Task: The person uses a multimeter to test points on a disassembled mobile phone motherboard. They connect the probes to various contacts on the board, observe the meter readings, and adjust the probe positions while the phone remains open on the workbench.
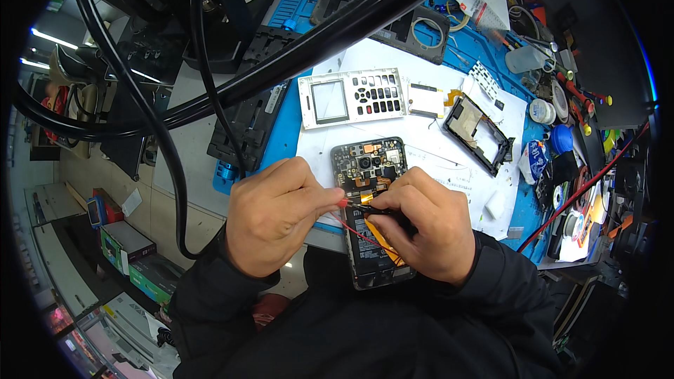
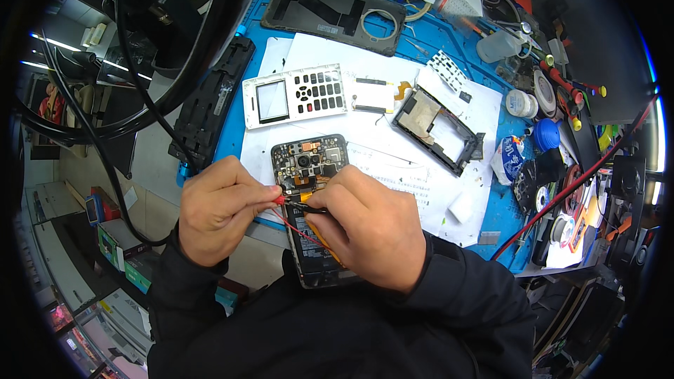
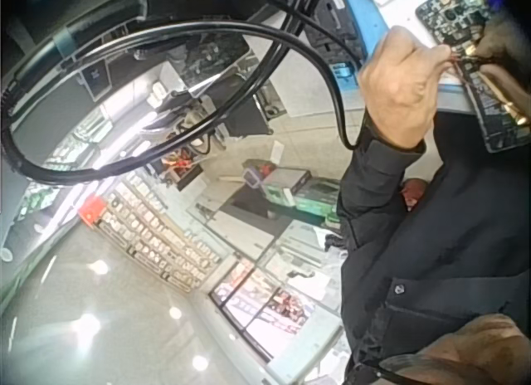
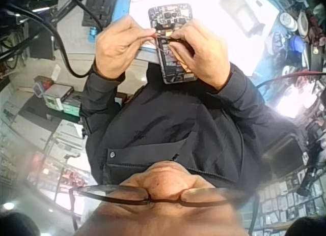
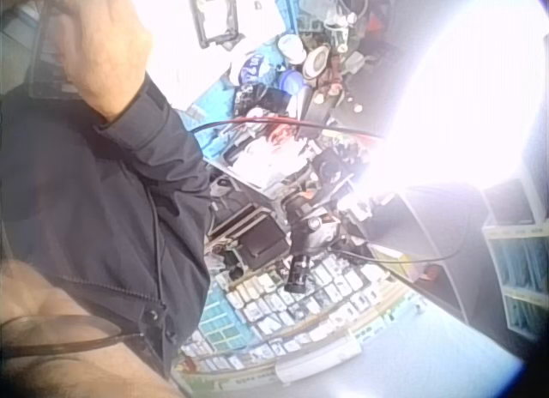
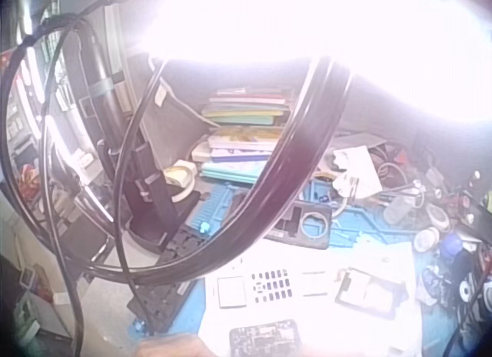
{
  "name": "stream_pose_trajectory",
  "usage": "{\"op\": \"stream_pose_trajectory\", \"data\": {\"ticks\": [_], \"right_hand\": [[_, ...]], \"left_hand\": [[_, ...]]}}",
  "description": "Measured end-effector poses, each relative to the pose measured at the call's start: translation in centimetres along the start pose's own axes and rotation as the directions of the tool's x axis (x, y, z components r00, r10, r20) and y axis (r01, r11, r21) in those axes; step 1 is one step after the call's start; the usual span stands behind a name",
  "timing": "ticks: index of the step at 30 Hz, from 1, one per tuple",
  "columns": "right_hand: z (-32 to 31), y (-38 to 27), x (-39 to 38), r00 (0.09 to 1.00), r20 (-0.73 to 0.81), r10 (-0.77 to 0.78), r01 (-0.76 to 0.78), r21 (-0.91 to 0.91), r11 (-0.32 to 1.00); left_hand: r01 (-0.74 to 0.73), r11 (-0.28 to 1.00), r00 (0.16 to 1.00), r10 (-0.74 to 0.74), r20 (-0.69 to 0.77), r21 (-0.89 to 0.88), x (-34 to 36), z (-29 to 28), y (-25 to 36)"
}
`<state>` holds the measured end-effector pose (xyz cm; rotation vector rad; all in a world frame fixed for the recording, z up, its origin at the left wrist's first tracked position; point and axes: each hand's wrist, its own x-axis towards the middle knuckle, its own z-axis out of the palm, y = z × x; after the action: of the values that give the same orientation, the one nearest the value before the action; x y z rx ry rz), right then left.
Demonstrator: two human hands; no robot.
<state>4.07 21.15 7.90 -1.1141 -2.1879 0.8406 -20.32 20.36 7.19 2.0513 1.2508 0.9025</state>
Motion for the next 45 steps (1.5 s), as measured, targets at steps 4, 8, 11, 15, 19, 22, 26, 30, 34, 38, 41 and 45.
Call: {"op": "stream_pose_trajectory", "data": {"ticks": [4,8,11,15,19,22,26,30,34,38,41,45], "right_hand": [[0.03,-0.06,-0.01,1.0,0.002,0.01,-0.01,0.002,1.0],[0.01,0.02,0.04,1.0,-0.01,-0.005,0.005,0.01,1.0],[-0.05,0.0,-0.02,1.0,0.002,0.006,-0.006,0.001,1.0],[-0.05,-0.06,0.01,1.0,-0.001,0.006,-0.006,-0.003,1.0],[-0.04,-0.08,0.06,1.0,-0.004,0.006,-0.006,-0.005,1.0],[-0.02,-0.09,0.01,1.0,-0.003,0.007,-0.007,-0.008,1.0],[-0.01,-0.02,-0.01,1.0,-0.01,-0.004,0.004,-0.011,1.0],[0.0,-0.03,-0.01,1.0,-0.006,0.001,-0.001,-0.01,1.0],[0.04,-0.03,0.01,1.0,-0.009,-0.004,0.004,-0.003,1.0],[-0.01,-0.03,-0.02,1.0,-0.006,-0.006,0.006,-0.004,1.0],[-0.01,-0.07,-0.05,1.0,-0.003,0.003,-0.003,-0.003,1.0],[0.04,-0.03,-0.04,1.0,-0.01,-0.006,0.006,-0.008,1.0]], "left_hand": [[-0.041,0.999,0.999,0.041,0.024,0.026,0.32,-0.24,-0.13],[-0.054,0.998,0.998,0.052,0.044,0.028,0.58,-0.47,-0.1],[-0.05,0.998,0.998,0.049,0.051,0.026,0.63,-0.49,-0.07],[-0.042,0.999,0.998,0.041,0.05,0.011,0.68,-0.52,-0.09],[-0.031,1.0,0.998,0.031,0.055,0.003,0.67,-0.56,-0.04],[0.004,1.0,0.996,-0.003,0.084,-0.013,0.61,-0.71,-0.03],[0.008,1.0,0.996,-0.007,0.093,-0.008,0.63,-0.69,-0.06],[-0.005,1.0,0.995,0.006,0.095,-0.006,0.72,-0.7,-0.07],[-0.012,1.0,0.996,0.011,0.091,0.003,0.79,-0.62,-0.02],[-0.028,1.0,0.996,0.026,0.087,0.014,0.83,-0.62,-0.03],[-0.02,1.0,0.996,0.019,0.089,0.011,0.79,-0.64,-0.02],[-0.012,1.0,0.996,0.012,0.086,0.001,0.71,-0.69,-0.06]]}}
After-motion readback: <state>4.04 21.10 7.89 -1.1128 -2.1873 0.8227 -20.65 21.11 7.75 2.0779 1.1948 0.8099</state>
